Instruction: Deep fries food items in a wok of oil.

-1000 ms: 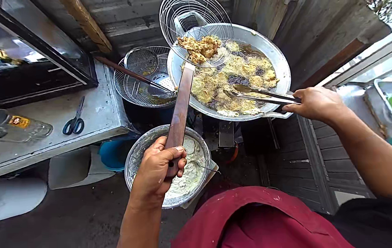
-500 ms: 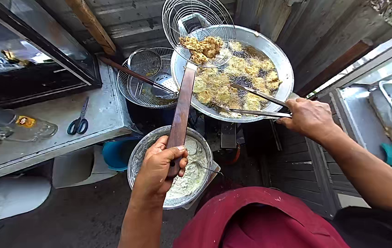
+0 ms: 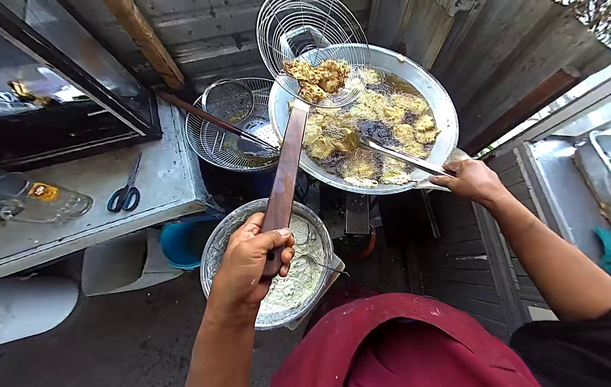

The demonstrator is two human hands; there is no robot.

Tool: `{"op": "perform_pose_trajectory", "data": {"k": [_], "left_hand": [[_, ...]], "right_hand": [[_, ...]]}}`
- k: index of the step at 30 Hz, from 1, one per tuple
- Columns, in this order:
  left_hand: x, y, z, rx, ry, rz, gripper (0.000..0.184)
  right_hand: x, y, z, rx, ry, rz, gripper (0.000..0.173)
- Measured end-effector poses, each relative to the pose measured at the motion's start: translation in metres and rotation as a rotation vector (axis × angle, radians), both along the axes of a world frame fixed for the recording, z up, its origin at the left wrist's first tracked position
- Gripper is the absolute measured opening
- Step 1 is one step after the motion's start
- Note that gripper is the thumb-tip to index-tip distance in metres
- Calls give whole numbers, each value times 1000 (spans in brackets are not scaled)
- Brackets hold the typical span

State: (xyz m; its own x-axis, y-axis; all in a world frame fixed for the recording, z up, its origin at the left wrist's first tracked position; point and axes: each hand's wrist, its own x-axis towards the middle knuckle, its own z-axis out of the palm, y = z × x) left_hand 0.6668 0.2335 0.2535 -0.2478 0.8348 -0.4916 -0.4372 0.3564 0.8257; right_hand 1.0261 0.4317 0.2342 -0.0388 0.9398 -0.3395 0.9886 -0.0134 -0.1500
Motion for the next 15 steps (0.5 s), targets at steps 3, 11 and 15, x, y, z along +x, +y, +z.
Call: {"op": "perform_pose_trajectory", "data": {"k": [3,11,15], "left_hand": [[-2,-2,-1,-5,-1,6,24],[-4,-3,-1,-12,0,26,21],[-6,-7,-1,-24,6,36,25]], "right_hand": [[21,5,-11,18,104,-33,44],[-12,-4,11,18,-113,-61,51],[-22,-7,23,66,-140,-43,53]]}}
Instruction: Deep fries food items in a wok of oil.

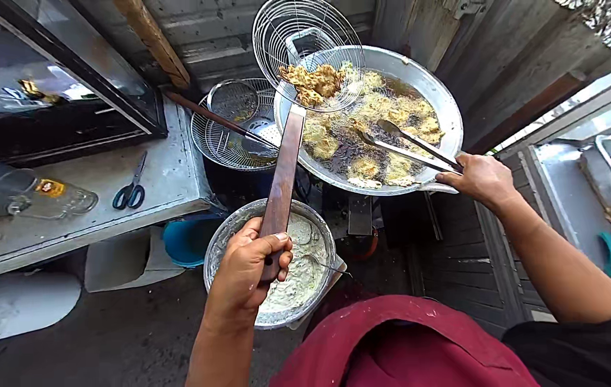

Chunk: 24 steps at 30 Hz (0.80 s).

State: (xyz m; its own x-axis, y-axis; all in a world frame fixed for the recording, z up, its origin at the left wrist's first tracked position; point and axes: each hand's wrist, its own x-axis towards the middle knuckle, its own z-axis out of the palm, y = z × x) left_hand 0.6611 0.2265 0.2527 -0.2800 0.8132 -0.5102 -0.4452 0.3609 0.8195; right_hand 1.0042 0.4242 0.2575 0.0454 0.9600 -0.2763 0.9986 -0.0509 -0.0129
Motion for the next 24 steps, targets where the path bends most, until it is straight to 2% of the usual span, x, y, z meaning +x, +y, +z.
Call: {"op": "perform_pose_trajectory", "data": {"k": [6,10,16,24], "left_hand": [[3,-1,0,-11,-7,11,23],[2,-5,0,-1,-8,9,25],[2,-9,-2,8,-2,9,23],[2,-13,-7,-14,67,1,23]], "right_hand": [[-24,46,-13,-87,-23,9,60],[-24,75,-26,-109,60,14,56],[20,68,-32,-50,223,3,48],[62,35,-31,-79,609,-252,29]]}}
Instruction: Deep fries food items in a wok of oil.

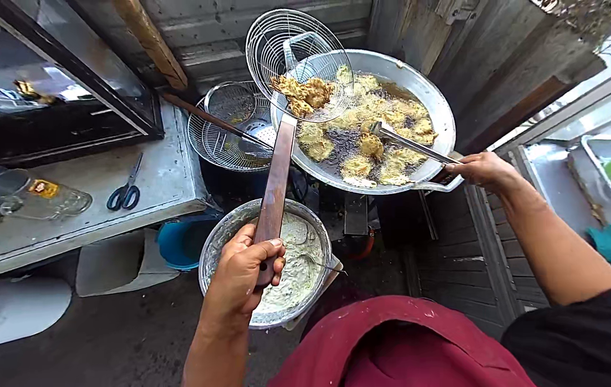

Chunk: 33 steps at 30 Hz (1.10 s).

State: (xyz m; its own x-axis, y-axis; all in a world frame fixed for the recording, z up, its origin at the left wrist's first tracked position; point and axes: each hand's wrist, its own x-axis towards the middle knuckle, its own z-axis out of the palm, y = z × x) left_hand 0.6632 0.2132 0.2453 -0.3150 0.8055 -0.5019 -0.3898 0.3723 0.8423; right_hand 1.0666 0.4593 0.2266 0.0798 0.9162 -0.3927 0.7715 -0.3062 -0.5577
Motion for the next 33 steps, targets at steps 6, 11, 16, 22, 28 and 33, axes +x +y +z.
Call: {"op": "perform_pose_trajectory", "data": {"k": [6,11,16,22,28,33], "left_hand": [[4,-6,-4,-34,54,-51,18],[14,-7,-7,-64,29,-91,18],[27,-6,-8,-76,-14,-132,17],[43,2,-3,-34,-48,-208,17],[47,4,-7,-22,-58,-213,16],[52,11,-6,-27,-80,-199,17]], "right_hand": [[17,-7,19,60,77,-128,24],[13,-1,47,152,77,-167,23],[-14,14,65,312,-26,-78,41],[-101,10,56,266,-442,214,54],[-87,40,40,205,-22,78,42],[-93,46,46,125,0,94,42]]}}
